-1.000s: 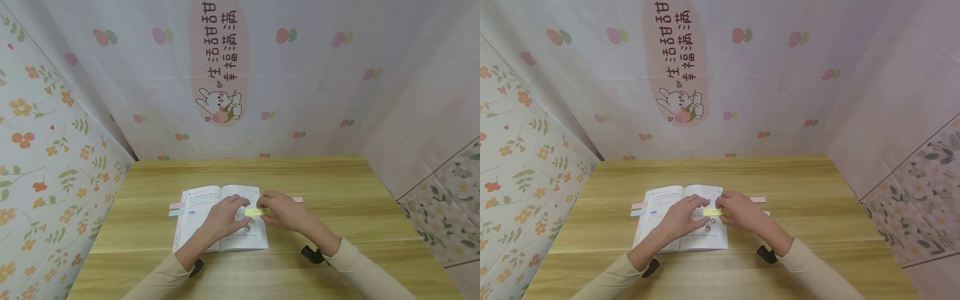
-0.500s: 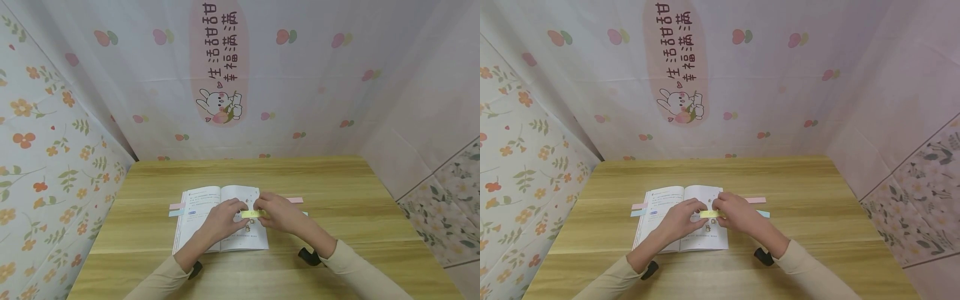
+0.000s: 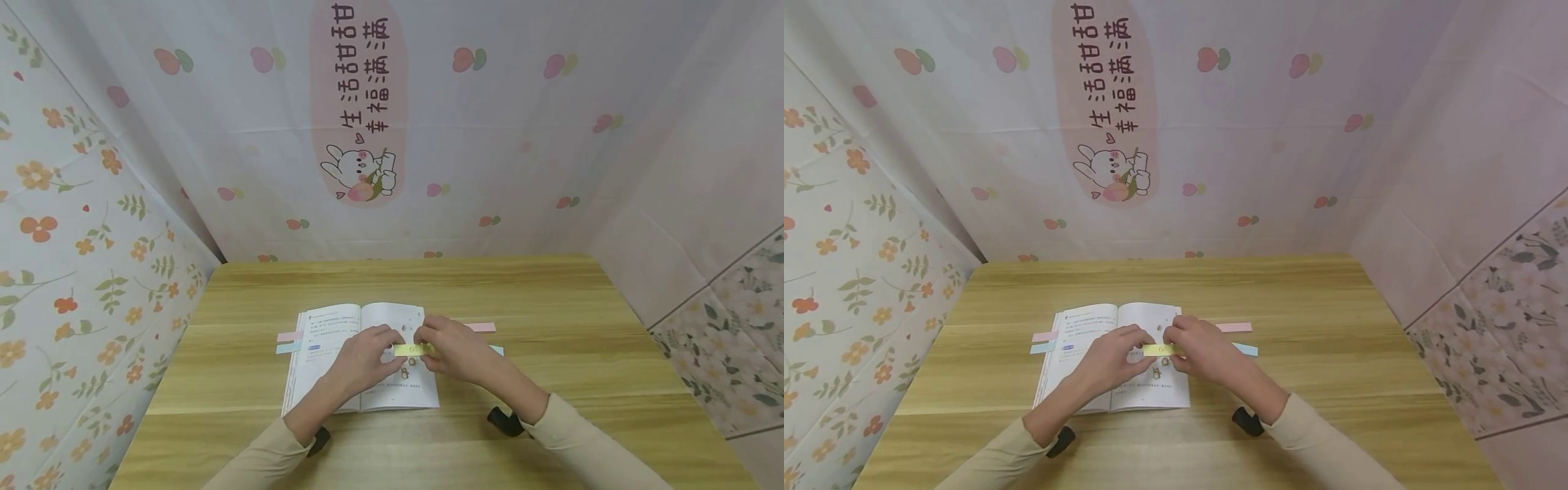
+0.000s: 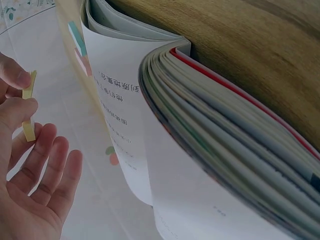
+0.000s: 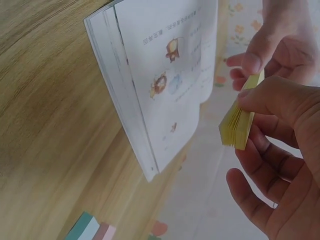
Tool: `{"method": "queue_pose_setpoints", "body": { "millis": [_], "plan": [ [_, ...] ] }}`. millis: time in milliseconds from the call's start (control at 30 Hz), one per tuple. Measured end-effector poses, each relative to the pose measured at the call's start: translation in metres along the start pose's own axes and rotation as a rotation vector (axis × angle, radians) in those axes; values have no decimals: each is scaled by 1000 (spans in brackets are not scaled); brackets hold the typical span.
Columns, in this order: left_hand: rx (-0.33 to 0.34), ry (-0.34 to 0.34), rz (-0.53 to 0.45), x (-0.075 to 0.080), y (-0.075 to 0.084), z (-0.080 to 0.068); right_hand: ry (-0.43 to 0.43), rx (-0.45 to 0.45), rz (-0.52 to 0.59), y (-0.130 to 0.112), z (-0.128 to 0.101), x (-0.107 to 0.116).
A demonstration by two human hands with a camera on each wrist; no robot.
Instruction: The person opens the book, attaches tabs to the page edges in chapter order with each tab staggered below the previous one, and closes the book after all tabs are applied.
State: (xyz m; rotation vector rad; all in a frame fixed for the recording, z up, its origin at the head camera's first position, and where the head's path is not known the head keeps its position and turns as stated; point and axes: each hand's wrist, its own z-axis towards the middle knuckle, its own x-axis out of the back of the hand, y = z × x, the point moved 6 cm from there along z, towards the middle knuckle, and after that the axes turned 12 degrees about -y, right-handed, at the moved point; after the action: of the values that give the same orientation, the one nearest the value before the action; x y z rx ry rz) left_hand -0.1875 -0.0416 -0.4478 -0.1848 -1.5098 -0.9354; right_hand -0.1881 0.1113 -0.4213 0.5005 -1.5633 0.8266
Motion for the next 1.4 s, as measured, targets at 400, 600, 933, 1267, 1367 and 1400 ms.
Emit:
{"method": "queue_pose_setpoints", "body": {
  "millis": [400, 600, 933, 1267, 1367, 1400],
  "plan": [
    [16, 11, -2, -1, -5, -3, -76, -75, 118, 22, -16, -7],
    [31, 11, 0, -3, -8, -3, -105, -95, 216, 34, -23, -12],
    [36, 23, -5, -4, -13, -3, -133, -75, 311, 52, -22, -25],
    [37, 26, -11, -5, -15, -3, -39, -19, 355, 44, -11, -24],
    [35, 22, -17, -5, -15, -3, -23, -13, 348, 40, -7, -25],
    [35, 22, -19, -5, -15, -3, -20, -15, 347, 39, -6, -25]
  ]
}}
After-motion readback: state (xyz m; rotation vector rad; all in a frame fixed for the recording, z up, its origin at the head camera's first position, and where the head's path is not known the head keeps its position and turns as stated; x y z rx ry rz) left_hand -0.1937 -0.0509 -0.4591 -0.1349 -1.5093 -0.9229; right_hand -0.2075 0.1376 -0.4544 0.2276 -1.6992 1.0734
